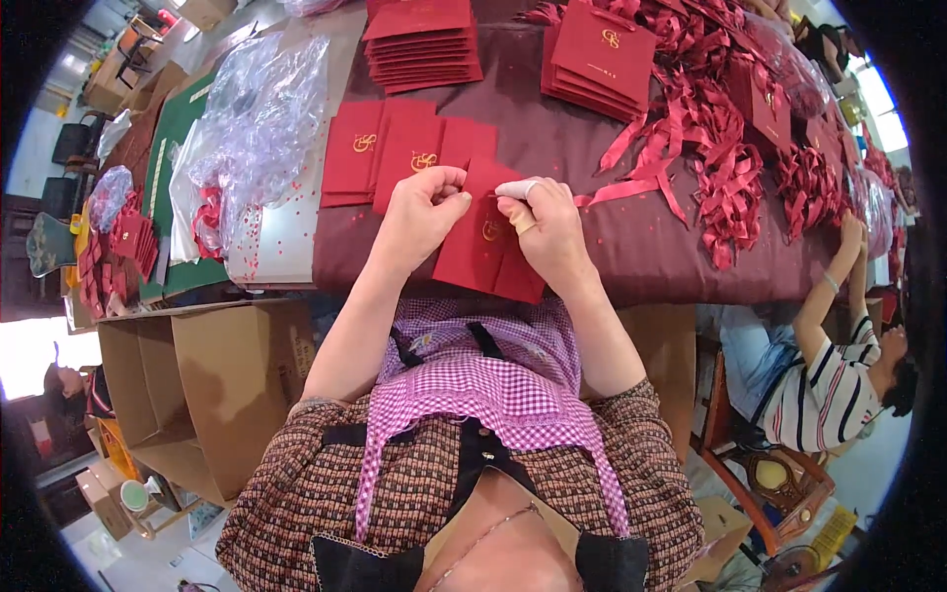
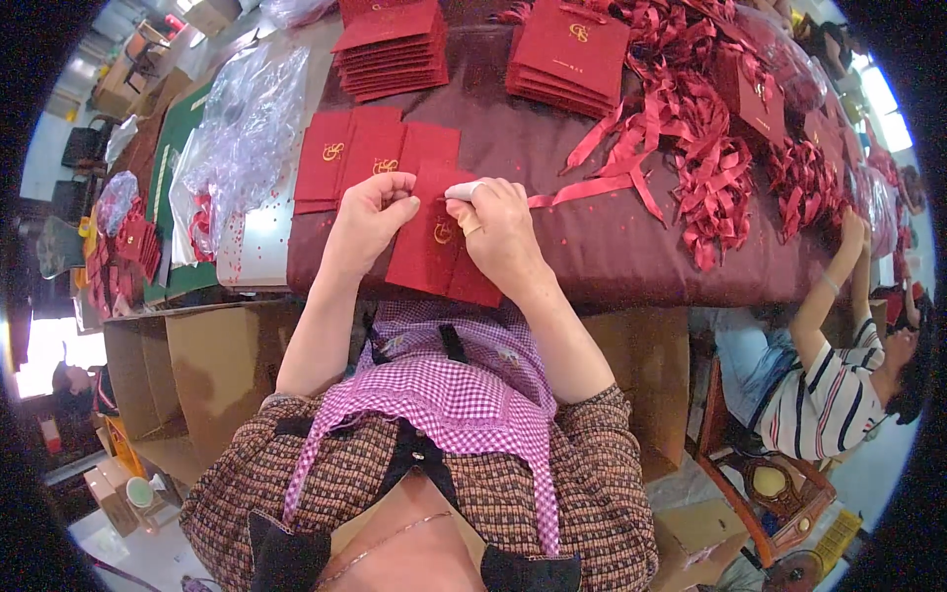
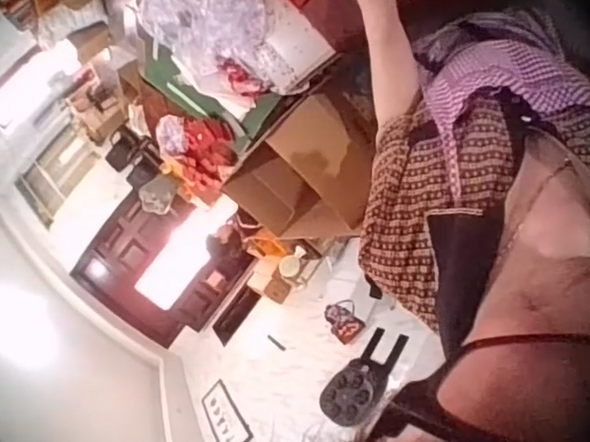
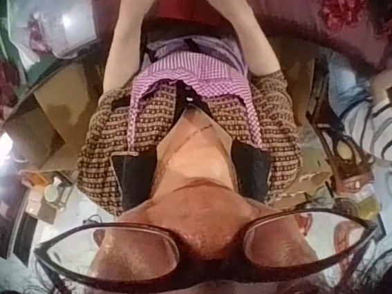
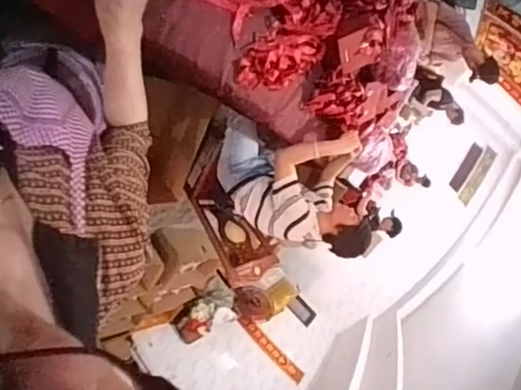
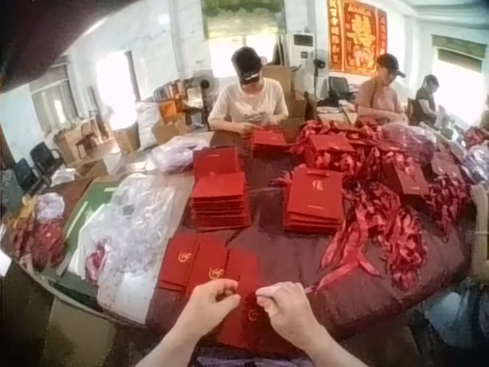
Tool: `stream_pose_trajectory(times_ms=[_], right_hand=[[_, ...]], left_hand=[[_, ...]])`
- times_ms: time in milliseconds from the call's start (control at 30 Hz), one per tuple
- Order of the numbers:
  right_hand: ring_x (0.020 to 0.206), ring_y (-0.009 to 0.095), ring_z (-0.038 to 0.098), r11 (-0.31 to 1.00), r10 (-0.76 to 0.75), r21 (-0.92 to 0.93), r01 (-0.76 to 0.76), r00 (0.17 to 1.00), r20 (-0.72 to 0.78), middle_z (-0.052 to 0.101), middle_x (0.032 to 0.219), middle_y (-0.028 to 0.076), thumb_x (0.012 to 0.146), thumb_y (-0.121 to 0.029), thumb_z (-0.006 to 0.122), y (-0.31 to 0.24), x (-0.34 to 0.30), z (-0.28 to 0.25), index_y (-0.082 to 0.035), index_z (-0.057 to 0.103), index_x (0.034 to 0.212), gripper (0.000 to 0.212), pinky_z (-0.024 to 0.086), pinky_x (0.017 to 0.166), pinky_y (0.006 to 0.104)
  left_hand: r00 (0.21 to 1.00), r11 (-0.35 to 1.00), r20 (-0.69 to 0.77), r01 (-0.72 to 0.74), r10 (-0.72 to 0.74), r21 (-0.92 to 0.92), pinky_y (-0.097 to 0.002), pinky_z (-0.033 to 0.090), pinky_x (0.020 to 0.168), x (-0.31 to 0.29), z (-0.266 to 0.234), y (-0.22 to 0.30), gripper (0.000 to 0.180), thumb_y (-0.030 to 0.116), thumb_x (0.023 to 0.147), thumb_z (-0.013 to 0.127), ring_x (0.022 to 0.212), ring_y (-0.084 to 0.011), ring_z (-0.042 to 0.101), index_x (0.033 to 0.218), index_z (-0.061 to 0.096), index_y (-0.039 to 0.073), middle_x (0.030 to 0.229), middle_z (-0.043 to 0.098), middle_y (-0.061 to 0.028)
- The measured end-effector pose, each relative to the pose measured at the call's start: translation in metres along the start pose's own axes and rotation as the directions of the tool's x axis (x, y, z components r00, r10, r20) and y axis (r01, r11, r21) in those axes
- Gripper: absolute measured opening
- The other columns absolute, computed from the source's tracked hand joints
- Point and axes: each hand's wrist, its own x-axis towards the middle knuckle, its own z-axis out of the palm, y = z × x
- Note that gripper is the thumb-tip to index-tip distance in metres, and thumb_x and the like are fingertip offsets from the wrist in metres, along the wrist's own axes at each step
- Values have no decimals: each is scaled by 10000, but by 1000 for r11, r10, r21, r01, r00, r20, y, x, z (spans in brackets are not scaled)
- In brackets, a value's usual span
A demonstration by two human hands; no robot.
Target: The person assembles small paper gift bags by hand, attaching ribbon handles to each bag, folding the bags, and stacking them on the table.
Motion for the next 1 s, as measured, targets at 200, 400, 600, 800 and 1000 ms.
stream_pose_trajectory(times_ms=[200,400,600,800,1000], right_hand=[[804,257,597,996,-66,-70,62,996,-55,634,822,79,786,-109,678,-8,5,4,-62,626,838,87,414,741,379],[779,252,584,966,-169,-206,154,984,-61,609,784,68,777,-125,678,-10,8,6,-67,600,817,105,411,743,391],[747,249,563,900,-236,-377,221,972,6,581,753,80,786,-134,635,-17,10,4,-69,573,797,92,405,731,384],[728,246,550,806,-280,-493,327,945,170,550,728,73,753,-118,603,-23,15,-5,-76,544,754,72,399,709,379],[798,286,595,986,-114,-106,132,981,159,637,807,107,795,-131,653,-14,23,-28,-58,610,815,88,421,741,389]], left_hand=[[999,999,26,-34,34,6,-188,444,685,-3,0,5,242,7,834,647,775,-37,535,1068,620,-51,855,599,23],[990,991,-35,-134,133,-3,-213,467,625,-6,5,4,201,20,820,644,701,-56,557,1009,637,-50,775,632,-17],[986,985,-35,-163,165,62,-196,457,661,-11,12,13,192,-20,822,631,721,-43,538,1013,631,-41,797,604,15],[943,912,-36,-311,332,269,-227,489,672,-12,20,7,179,-34,810,624,750,-73,597,987,641,-39,810,663,-46],[941,924,65,-339,333,176,-254,496,725,-12,11,19,205,-5,849,587,815,-117,613,1046,633,-39,864,659,-78]])
